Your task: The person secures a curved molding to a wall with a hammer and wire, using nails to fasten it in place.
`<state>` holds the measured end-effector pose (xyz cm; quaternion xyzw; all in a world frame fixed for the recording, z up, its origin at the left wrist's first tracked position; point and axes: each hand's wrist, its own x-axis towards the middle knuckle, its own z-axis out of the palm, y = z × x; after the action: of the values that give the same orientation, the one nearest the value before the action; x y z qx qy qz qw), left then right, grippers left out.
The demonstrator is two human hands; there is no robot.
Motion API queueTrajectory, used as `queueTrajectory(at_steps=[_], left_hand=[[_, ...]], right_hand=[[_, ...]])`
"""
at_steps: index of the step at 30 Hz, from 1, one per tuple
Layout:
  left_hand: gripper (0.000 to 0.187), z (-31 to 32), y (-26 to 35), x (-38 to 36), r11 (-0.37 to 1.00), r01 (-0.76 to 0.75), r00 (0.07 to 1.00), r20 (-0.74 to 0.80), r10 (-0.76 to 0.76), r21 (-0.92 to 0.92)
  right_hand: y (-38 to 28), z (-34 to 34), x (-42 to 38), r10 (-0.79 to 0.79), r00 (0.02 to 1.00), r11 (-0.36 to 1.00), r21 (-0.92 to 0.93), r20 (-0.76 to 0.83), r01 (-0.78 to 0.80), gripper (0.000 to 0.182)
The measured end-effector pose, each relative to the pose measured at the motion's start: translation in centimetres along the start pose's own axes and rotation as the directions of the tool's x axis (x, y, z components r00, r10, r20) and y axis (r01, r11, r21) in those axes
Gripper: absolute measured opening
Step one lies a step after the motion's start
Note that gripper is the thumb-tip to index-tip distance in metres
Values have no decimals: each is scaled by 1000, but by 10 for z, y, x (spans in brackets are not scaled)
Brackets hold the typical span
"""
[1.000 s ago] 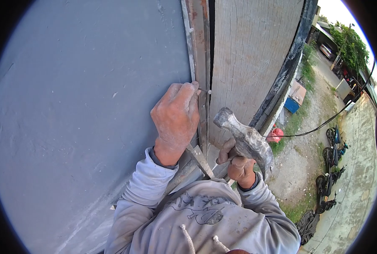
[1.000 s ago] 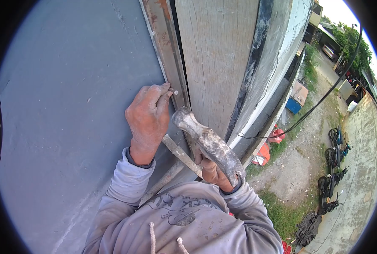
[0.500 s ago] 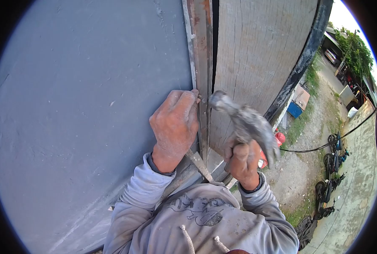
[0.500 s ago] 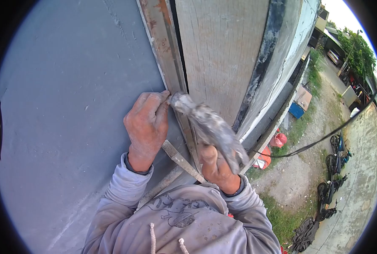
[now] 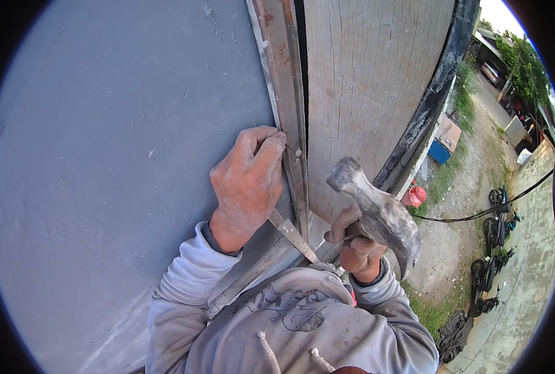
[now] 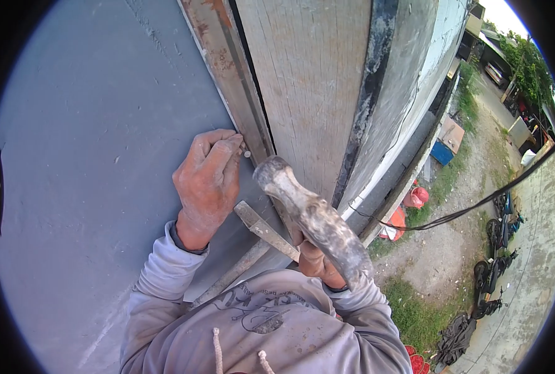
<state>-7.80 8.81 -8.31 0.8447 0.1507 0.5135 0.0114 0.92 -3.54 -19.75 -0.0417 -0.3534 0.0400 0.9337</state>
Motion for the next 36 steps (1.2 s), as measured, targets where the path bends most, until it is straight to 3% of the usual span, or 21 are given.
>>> queueTrajectory(at_steps=[1,2,3,4,6,7,12,14,16,19,21,23,26,27,28,30,31,32,34,35,36], left_hand=[[21,-1,0,1,1000,1,1000,-1,-1,2],[27,-1,-1,1,1000,-15,1000,18,14,22],[32,-2,-1,1,999,-30,999,36,29,40],[32,-2,-2,2,999,-28,999,33,26,40],[32,-2,-3,1,998,-50,998,47,48,50],[32,-2,-3,1,998,-50,998,46,48,48],[22,-4,1,5,997,-9,997,71,3,72],[23,-1,0,7,999,12,999,46,-14,50],[24,-4,1,7,999,35,999,19,-35,28],[27,-8,1,7,999,1,996,94,-5,42],[37,-4,-6,4,984,-136,989,78,127,117],[37,-5,-5,5,982,-144,987,91,134,124],[36,-3,-8,3,981,-155,985,92,145,119],[36,-3,-9,2,982,-155,986,76,147,107],[36,-4,-8,3,982,-153,987,73,146,109],[29,-5,-2,6,992,-59,994,95,49,113],[29,-5,-2,6,992,-59,995,93,49,111],[31,-5,-4,6,988,-92,993,89,81,124],[32,-5,-5,6,982,-133,988,93,121,137],[31,-6,-4,6,983,-128,988,102,114,135],[30,-5,-5,8,983,-120,989,102,106,137]], right_hand=[[-26,10,11,257,966,919,-306,-5,-247,83],[-42,13,19,485,870,690,-573,-87,-442,79],[-44,8,22,473,873,652,-713,117,-258,70],[-43,9,24,474,872,651,-714,119,-256,70],[-41,14,31,516,841,364,-930,159,-47,64],[-41,17,35,571,808,278,-960,148,-20,65],[-40,6,28,564,814,356,-930,138,-89,68],[-42,10,32,482,872,448,-881,91,-156,75],[-43,13,33,497,864,474,-859,80,-193,77],[-44,22,40,563,823,513,-814,78,-274,80],[-42,12,32,557,825,504,-828,95,-244,79],[-37,-6,15,512,849,510,-841,131,-178,79],[-36,-16,7,449,890,605,-758,74,-243,84],[-37,-8,12,401,902,504,-861,159,-73,89],[-36,-6,14,403,901,505,-860,162,-71,89],[-35,-2,15,456,880,645,-731,134,-223,88],[-21,3,-6,190,981,299,-949,-39,-95,83],[-25,-2,0,186,982,300,-950,-35,-90,83],[-33,-16,18,565,796,324,-945,218,28,80],[-33,-6,30,508,794,412,-904,334,116,76],[-32,-6,28,502,794,418,-900,344,126,76]])
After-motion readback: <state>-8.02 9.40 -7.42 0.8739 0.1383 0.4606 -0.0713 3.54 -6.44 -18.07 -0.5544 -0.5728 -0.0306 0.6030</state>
